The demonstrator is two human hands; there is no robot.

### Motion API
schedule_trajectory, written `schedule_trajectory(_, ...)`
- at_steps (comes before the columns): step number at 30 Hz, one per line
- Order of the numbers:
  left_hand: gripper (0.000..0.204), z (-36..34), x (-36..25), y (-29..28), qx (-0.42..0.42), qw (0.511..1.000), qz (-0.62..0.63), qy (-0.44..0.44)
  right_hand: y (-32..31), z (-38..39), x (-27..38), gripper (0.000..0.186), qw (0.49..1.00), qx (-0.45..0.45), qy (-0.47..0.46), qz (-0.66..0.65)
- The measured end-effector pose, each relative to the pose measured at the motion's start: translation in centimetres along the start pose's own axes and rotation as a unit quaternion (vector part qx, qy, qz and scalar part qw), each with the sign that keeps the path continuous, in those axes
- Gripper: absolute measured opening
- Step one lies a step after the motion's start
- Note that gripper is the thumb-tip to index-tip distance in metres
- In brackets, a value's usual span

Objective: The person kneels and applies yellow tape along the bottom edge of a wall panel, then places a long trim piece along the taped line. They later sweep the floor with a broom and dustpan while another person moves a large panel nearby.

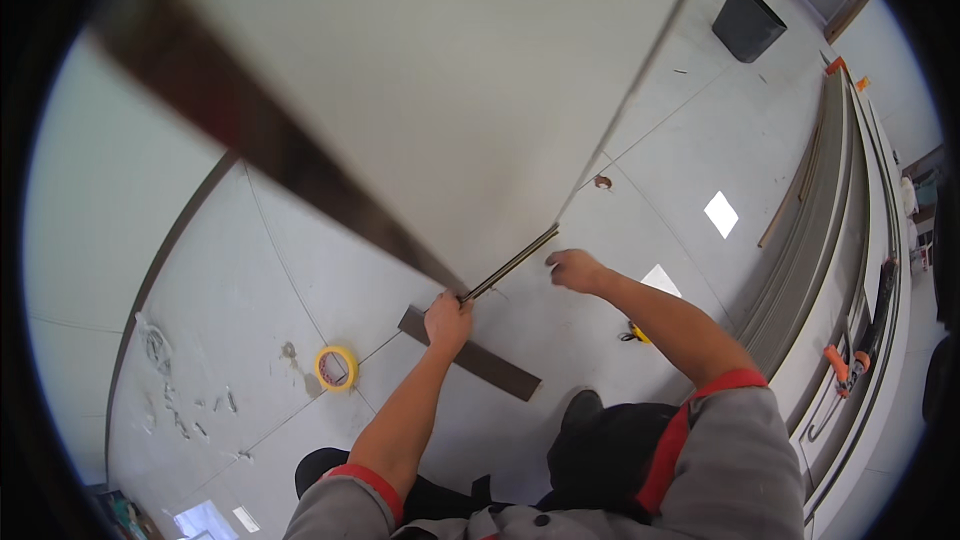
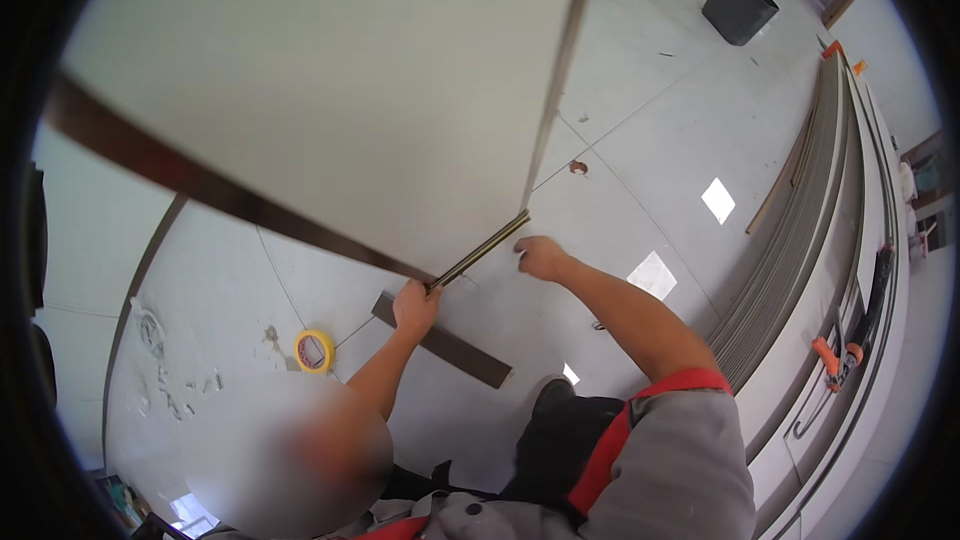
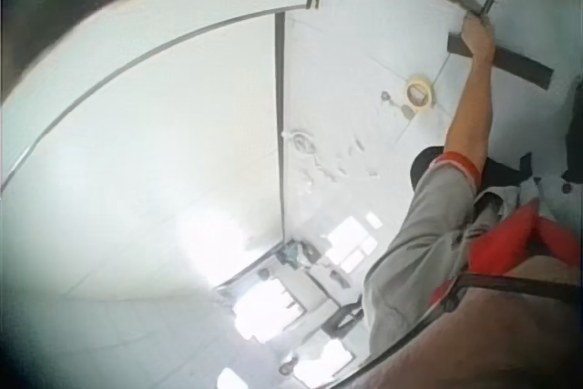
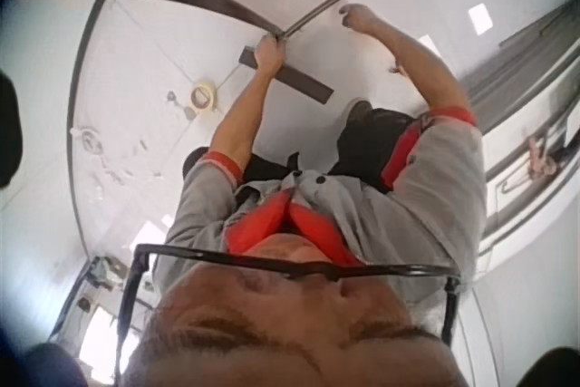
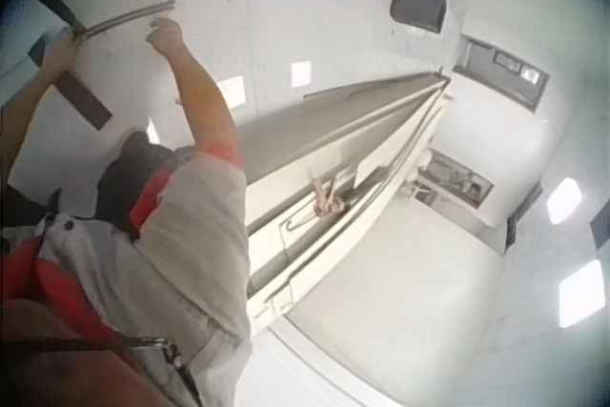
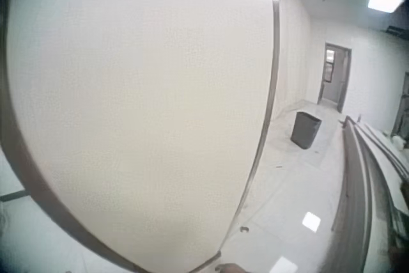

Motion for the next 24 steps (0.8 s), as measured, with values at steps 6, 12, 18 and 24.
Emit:
schedule_trajectory(6,0.033,0.1,0.2,1.0,-0.027,0.999,0.038,-0.016,-2.1,-0.6,-9.2,0.040,0.897,-0.310,0.027,-0.313)
schedule_trajectory(12,0.032,0.2,0.4,0.8,-0.036,0.998,0.050,-0.015,0.0,-3.0,-6.7,0.027,0.880,-0.262,-0.032,-0.395)
schedule_trajectory(18,0.029,0.4,-0.1,0.7,-0.071,0.997,0.025,0.013,0.2,-2.7,-5.7,0.020,0.866,-0.362,-0.050,-0.340)
schedule_trajectory(24,0.030,0.2,-0.2,0.8,-0.040,0.999,0.023,-0.007,0.8,-3.4,-6.5,0.017,0.861,-0.389,-0.081,-0.317)
Point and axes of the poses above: each hand's wrist, its own z-axis away from the middle knuckle, its own y-axis out of the palm, x = y × z, the point moved 3 cm from there along -z, towards the middle knuckle, and after that the axes turned 3 degrees about -z, right-handed, at the moved point
